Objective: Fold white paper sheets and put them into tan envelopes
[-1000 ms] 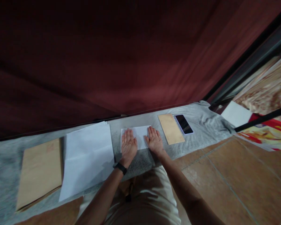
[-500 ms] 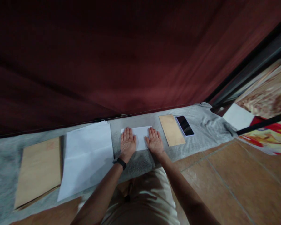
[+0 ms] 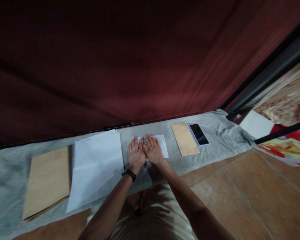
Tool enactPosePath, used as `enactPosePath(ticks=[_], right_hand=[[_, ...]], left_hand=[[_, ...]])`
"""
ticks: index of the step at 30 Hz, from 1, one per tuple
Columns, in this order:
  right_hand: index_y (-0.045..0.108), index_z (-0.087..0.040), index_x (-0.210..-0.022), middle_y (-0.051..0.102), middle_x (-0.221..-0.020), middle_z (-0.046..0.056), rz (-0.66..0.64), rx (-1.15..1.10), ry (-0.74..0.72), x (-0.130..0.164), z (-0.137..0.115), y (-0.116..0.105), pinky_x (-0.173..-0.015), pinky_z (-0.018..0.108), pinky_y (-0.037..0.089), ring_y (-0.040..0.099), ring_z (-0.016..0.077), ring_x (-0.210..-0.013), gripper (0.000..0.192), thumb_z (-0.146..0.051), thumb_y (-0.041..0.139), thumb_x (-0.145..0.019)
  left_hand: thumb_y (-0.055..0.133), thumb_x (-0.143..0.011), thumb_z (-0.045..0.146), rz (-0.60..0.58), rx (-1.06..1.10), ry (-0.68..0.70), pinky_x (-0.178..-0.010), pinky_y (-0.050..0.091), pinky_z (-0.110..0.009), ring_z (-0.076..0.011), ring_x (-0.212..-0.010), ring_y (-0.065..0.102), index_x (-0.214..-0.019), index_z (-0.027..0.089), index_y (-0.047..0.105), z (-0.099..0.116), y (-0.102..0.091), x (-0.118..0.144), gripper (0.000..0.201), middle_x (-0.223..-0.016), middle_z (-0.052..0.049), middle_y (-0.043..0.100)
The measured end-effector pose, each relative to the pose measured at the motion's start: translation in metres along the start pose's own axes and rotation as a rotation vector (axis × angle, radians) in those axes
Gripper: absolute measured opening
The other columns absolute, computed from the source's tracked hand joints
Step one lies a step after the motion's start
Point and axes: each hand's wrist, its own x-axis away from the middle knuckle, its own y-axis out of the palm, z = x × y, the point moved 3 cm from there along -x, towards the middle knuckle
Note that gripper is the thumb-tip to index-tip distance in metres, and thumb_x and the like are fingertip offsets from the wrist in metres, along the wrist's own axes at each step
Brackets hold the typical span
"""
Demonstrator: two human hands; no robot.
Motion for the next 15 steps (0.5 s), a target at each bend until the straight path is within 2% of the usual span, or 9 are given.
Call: enactPosePath(ticks=[3,6,15], right_hand=[[0.05,-0.015,-0.151,0.048,-0.158,0.011,0.005,-0.001,-0.012,0.001,-0.002,0.008,-0.123,0.046,0.029,0.043,0.0265,-0.147,0.051,-0.038,0.034,-0.109],[0.048,-0.016,-0.152,0.046,-0.159,0.012,0.008,0.023,-0.024,0.005,0.006,0.011,-0.122,0.047,0.03,0.042,0.0269,-0.147,0.052,-0.039,0.036,-0.108],[0.042,-0.012,-0.156,0.041,-0.161,0.015,0.024,0.092,0.047,0.017,0.039,0.004,-0.123,0.049,0.027,0.039,0.0302,-0.149,0.058,-0.042,0.041,-0.106]], left_hand=[[0.033,-0.102,0.024,-0.003,-0.004,0.005,-0.127,0.019,-0.053,-0.029,-0.158,0.018,-0.158,0.018,0.037,0.001,-0.001,0.001,0.056,-0.169,-0.015,0.023],[0.036,-0.102,0.026,0.017,0.021,0.008,-0.127,0.019,-0.054,-0.0301,-0.157,0.019,-0.158,0.018,0.038,0.002,-0.004,0.002,0.057,-0.168,-0.016,0.024],[0.037,-0.102,0.029,0.065,0.022,0.002,-0.127,0.021,-0.053,-0.0301,-0.157,0.021,-0.156,0.014,0.041,0.002,-0.002,0.001,0.056,-0.166,-0.017,0.03]])
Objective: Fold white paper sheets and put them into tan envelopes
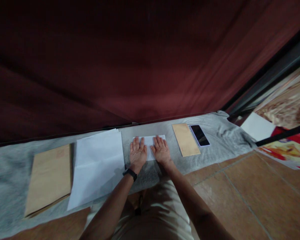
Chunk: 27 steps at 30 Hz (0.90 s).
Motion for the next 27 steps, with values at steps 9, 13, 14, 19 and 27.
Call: enactPosePath(ticks=[9,13,14,19,27], right_hand=[[0.038,-0.007,-0.157,0.04,-0.161,0.018,0.054,0.035,0.038,0.012,0.026,-0.007,-0.122,0.05,0.026,0.037,0.0304,-0.149,0.061,-0.042,0.037,-0.107],[0.039,-0.007,-0.156,0.041,-0.16,0.018,0.069,0.037,0.041,0.013,0.026,-0.007,-0.122,0.049,0.026,0.039,0.0301,-0.148,0.061,-0.042,0.038,-0.106],[0.039,-0.007,-0.156,0.041,-0.16,0.019,0.071,0.036,0.043,0.013,0.026,-0.007,-0.122,0.049,0.026,0.039,0.0302,-0.148,0.062,-0.042,0.038,-0.106],[0.039,-0.007,-0.156,0.042,-0.16,0.019,0.068,0.039,0.047,0.013,0.026,-0.007,-0.122,0.049,0.026,0.04,0.0303,-0.148,0.061,-0.04,0.039,-0.105],[0.038,-0.007,-0.157,0.041,-0.16,0.019,0.067,0.038,0.031,0.014,0.026,-0.007,-0.123,0.049,0.025,0.038,0.0303,-0.149,0.062,-0.043,0.037,-0.107]], left_hand=[[0.036,-0.102,0.028,0.001,-0.016,-0.028,-0.128,0.016,-0.054,-0.0307,-0.156,0.021,-0.155,0.01,0.042,0.0,0.002,-0.001,0.056,-0.166,-0.019,0.027],[0.032,-0.102,0.026,0.006,0.009,0.054,-0.129,0.014,-0.051,-0.0284,-0.157,0.019,-0.156,0.008,0.038,0.016,0.003,0.0,0.058,-0.166,-0.015,0.029],[0.032,-0.102,0.026,0.002,0.028,0.095,-0.129,0.014,-0.05,-0.0269,-0.157,0.019,-0.157,0.009,0.037,0.023,0.005,0.001,0.058,-0.166,-0.013,0.031],[0.032,-0.103,0.029,-0.026,0.092,0.154,-0.129,0.019,-0.048,-0.0234,-0.157,0.022,-0.158,0.013,0.035,0.043,0.012,0.004,0.058,-0.165,-0.01,0.035],[0.032,-0.103,0.03,-0.018,0.052,0.069,-0.128,0.019,-0.047,-0.0258,-0.157,0.022,-0.157,0.005,0.036,0.017,0.01,0.004,0.06,-0.165,-0.017,0.032]])
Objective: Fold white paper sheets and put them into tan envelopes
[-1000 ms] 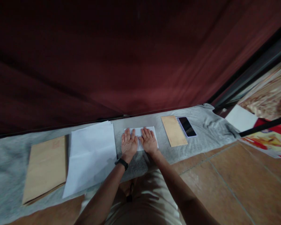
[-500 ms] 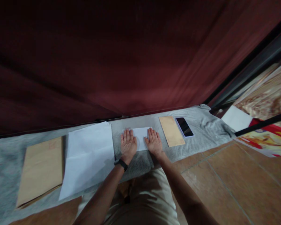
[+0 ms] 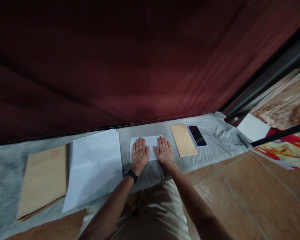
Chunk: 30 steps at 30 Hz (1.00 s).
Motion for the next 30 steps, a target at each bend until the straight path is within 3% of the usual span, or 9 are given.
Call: enactPosePath(ticks=[8,11,18,30], right_hand=[[0.04,-0.007,-0.156,0.043,-0.159,0.021,0.007,-0.014,0.031,-0.001,-0.003,-0.002,-0.122,0.054,0.026,0.041,0.032,-0.148,0.06,-0.04,0.038,-0.106],[0.042,-0.008,-0.155,0.044,-0.158,0.02,0.023,-0.028,0.053,-0.004,-0.017,-0.001,-0.122,0.057,0.024,0.042,0.0324,-0.147,0.056,-0.036,0.036,-0.106],[0.049,-0.018,-0.152,0.045,-0.159,0.011,-0.049,-0.085,-0.087,-0.002,-0.056,0.006,-0.123,0.048,0.028,0.042,0.0276,-0.147,0.05,-0.039,0.039,-0.107],[0.041,-0.012,-0.156,0.042,-0.161,0.016,-0.016,-0.03,-0.017,0.005,-0.017,0.001,-0.123,0.05,0.026,0.04,0.0298,-0.148,0.058,-0.042,0.04,-0.106]], left_hand=[[0.033,-0.101,0.029,0.072,-0.055,-0.068,-0.128,0.019,-0.048,-0.026,-0.156,0.024,-0.157,0.005,0.035,-0.015,-0.004,0.01,0.06,-0.164,-0.018,0.033],[0.033,-0.102,0.029,0.072,-0.049,-0.061,-0.128,0.019,-0.048,-0.0262,-0.156,0.022,-0.157,0.005,0.035,-0.015,-0.003,0.011,0.06,-0.165,-0.018,0.03],[0.033,-0.101,0.028,0.013,-0.082,-0.061,-0.128,0.017,-0.048,-0.0272,-0.157,0.021,-0.156,0.004,0.036,-0.014,-0.006,0.009,0.06,-0.166,-0.019,0.028],[0.032,-0.102,0.029,0.05,-0.064,-0.058,-0.128,0.019,-0.049,-0.0273,-0.156,0.025,-0.156,0.003,0.037,-0.013,-0.009,0.01,0.06,-0.164,-0.02,0.031]])
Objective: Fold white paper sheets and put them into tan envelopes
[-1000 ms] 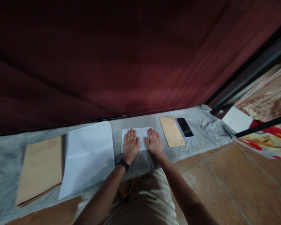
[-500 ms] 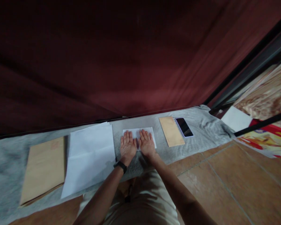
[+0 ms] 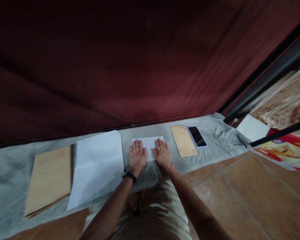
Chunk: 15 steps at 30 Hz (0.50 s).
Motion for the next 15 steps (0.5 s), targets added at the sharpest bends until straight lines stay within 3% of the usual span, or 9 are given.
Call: enactPosePath(ticks=[7,15], right_hand=[[0.04,-0.003,-0.155,0.044,-0.158,0.021,0.044,0.039,0.097,0.005,0.023,-0.005,-0.121,0.05,0.027,0.04,0.0322,-0.148,0.063,-0.043,0.034,-0.107],[0.046,-0.006,-0.152,0.046,-0.157,0.021,0.061,0.035,0.162,0.014,0.037,-0.016,-0.12,0.051,0.027,0.042,0.0327,-0.146,0.057,-0.04,0.038,-0.106]], left_hand=[[0.032,-0.102,0.03,-0.037,-0.024,-0.027,-0.128,0.016,-0.047,-0.0262,-0.156,0.025,-0.157,0.005,0.035,0.002,-0.004,-0.001,0.06,-0.165,-0.018,0.03],[0.032,-0.102,0.03,-0.045,-0.036,-0.032,-0.128,0.016,-0.046,-0.0264,-0.156,0.024,-0.157,0.005,0.036,0.002,-0.004,-0.001,0.06,-0.165,-0.018,0.03]])
